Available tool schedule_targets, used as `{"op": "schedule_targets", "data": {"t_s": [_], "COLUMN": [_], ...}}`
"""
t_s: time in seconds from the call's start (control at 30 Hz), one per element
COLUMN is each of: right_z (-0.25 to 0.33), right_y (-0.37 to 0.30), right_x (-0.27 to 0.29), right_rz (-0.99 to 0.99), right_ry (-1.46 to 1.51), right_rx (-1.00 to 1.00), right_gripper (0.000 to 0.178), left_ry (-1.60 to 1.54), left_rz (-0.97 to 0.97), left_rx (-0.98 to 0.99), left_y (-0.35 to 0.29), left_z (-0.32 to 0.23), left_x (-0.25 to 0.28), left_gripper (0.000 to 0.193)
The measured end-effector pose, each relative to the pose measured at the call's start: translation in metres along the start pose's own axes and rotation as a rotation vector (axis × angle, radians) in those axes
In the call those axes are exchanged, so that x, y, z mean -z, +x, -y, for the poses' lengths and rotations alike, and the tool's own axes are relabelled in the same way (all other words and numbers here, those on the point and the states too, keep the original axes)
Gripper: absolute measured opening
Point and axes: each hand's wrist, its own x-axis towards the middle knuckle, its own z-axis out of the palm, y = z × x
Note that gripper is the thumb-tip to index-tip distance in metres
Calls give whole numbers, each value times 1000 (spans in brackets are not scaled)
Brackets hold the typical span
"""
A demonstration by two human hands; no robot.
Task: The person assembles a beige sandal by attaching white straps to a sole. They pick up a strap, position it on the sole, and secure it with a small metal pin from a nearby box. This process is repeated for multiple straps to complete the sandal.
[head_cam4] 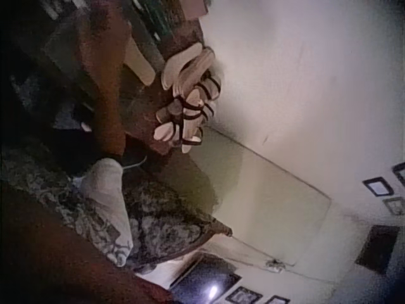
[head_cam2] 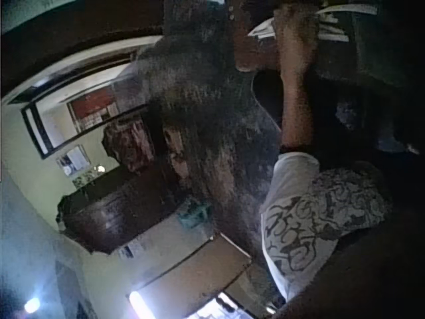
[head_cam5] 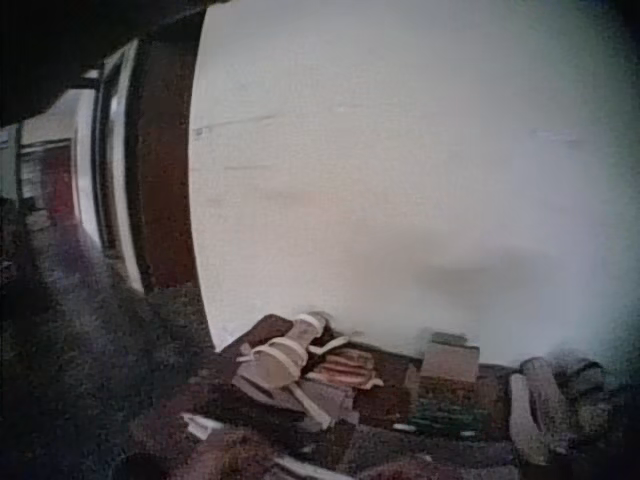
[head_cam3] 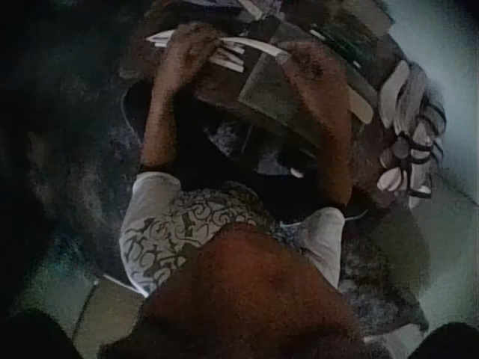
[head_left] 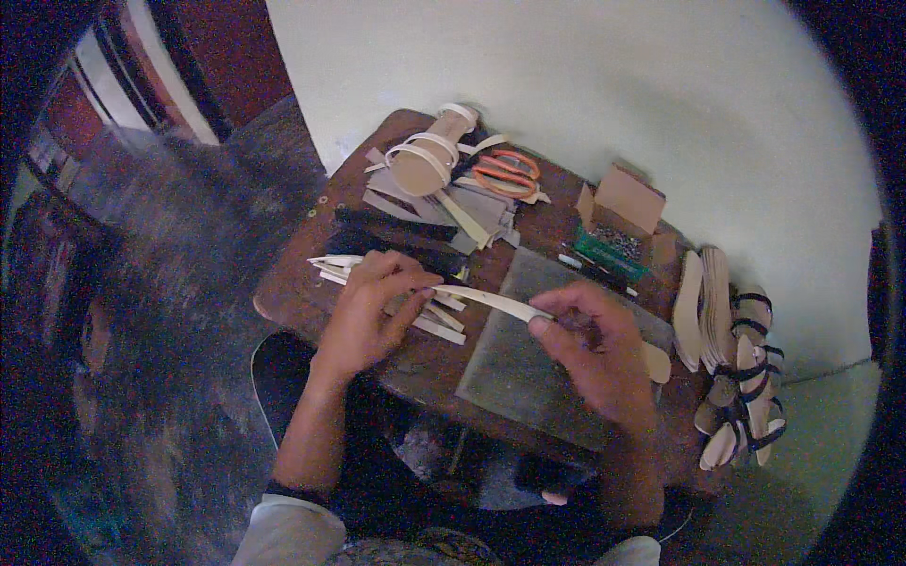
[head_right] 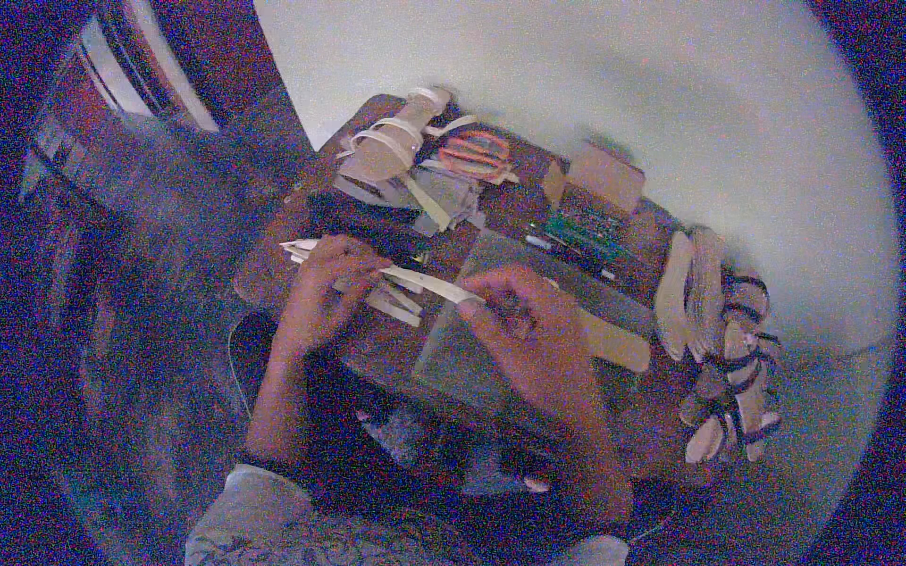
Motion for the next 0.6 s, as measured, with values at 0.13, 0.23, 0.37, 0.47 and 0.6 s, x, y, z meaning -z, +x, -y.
{"op": "schedule_targets", "data": {"t_s": [0.13, 0.23, 0.37, 0.47, 0.6], "right_z": [0, 0, -1, -16, -44], "right_y": [-8, -19, -37, -44, -55], "right_x": [30, 54, 71, 85, 95], "right_rz": [-61, -138, -171, -212, -265], "right_ry": [61, 142, 255, 228, 319], "right_rx": [117, 94, -35, -1, -26], "right_gripper": [17, 16, 14, 11, 11], "left_ry": [-247, -430, -618, -733, -754], "left_rz": [59, 182, 397, 465, 516], "left_rx": [-1, -21, 188, 340, 336], "left_y": [2, 4, -9, -12, -13], "left_z": [-30, -59, -91, -108, -113], "left_x": [-14, -25, -35, -52, -79], "left_gripper": [15, 13, 12, 15, 17]}}
